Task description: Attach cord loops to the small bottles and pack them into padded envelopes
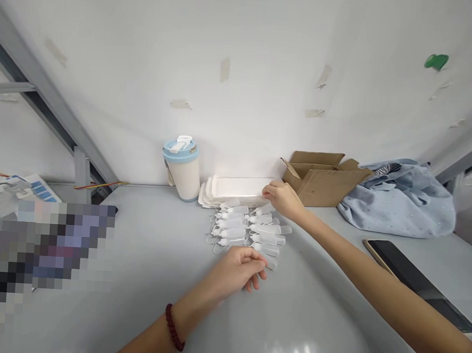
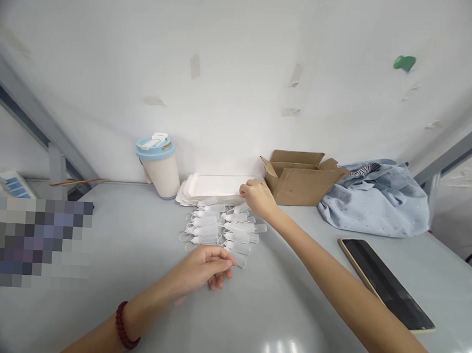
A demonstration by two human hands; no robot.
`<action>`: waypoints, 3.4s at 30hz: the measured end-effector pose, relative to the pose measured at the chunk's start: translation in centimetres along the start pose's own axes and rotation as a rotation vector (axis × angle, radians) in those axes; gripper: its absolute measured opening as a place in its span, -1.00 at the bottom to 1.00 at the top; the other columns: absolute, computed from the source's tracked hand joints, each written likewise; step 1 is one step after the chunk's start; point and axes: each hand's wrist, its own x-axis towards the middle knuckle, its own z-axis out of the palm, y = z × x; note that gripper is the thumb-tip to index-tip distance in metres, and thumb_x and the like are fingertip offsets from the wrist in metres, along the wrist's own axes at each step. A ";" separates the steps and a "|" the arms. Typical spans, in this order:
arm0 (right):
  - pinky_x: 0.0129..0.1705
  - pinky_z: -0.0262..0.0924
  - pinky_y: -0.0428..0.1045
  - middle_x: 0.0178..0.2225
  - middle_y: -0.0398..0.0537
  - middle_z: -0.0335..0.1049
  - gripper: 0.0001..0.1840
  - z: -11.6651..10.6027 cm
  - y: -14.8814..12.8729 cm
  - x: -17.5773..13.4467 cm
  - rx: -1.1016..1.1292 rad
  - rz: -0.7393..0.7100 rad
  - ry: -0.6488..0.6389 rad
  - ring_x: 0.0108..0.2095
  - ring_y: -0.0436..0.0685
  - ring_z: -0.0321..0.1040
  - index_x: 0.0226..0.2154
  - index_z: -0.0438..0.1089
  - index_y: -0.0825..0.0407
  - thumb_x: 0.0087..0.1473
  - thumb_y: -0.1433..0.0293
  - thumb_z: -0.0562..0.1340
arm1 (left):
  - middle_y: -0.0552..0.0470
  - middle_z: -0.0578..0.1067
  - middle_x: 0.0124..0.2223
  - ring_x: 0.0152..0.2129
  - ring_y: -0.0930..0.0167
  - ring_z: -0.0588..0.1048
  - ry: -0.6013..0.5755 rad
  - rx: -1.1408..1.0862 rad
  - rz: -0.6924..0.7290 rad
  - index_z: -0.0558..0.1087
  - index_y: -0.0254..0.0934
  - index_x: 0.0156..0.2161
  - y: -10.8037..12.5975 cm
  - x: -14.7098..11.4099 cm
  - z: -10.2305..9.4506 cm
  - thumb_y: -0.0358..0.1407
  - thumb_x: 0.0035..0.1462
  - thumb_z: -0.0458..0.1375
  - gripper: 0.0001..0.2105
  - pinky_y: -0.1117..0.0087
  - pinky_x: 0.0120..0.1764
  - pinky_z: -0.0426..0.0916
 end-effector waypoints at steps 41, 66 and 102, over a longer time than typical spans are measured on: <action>0.10 -0.21 0.44 0.15 0.33 -0.01 -0.14 -5.3 -5.5 -11.4 0.216 -0.226 -0.022 0.19 0.45 -0.13 0.18 -0.01 0.09 -0.18 0.23 0.23 | 0.01 0.53 -0.21 -0.27 0.34 0.48 0.079 -0.070 0.258 0.42 -0.27 -0.15 1.7 -1.0 -0.6 -0.25 0.00 0.21 -0.72 0.36 -0.20 0.35; -0.11 0.17 0.18 -0.05 0.14 0.19 -0.37 -5.2 0.5 -12.6 0.249 -0.027 0.216 -0.09 0.28 0.21 0.12 0.04 -0.05 -0.01 0.35 0.21 | -0.06 0.44 -0.29 -0.24 0.27 0.34 0.628 0.855 0.658 0.48 -0.18 -0.25 1.1 0.3 -4.8 -0.26 0.09 0.08 -0.84 0.45 -0.48 0.25; -0.12 0.14 0.15 -0.05 0.13 0.22 -0.37 -4.9 -0.1 -12.5 0.283 0.014 0.105 -0.09 0.27 0.15 0.07 0.13 0.06 -0.11 0.42 0.22 | 0.05 0.37 -0.42 -0.54 0.51 0.32 0.461 0.928 0.803 0.51 -0.22 -0.39 5.2 0.7 -0.5 -0.34 0.15 0.07 -0.82 0.50 -0.50 0.21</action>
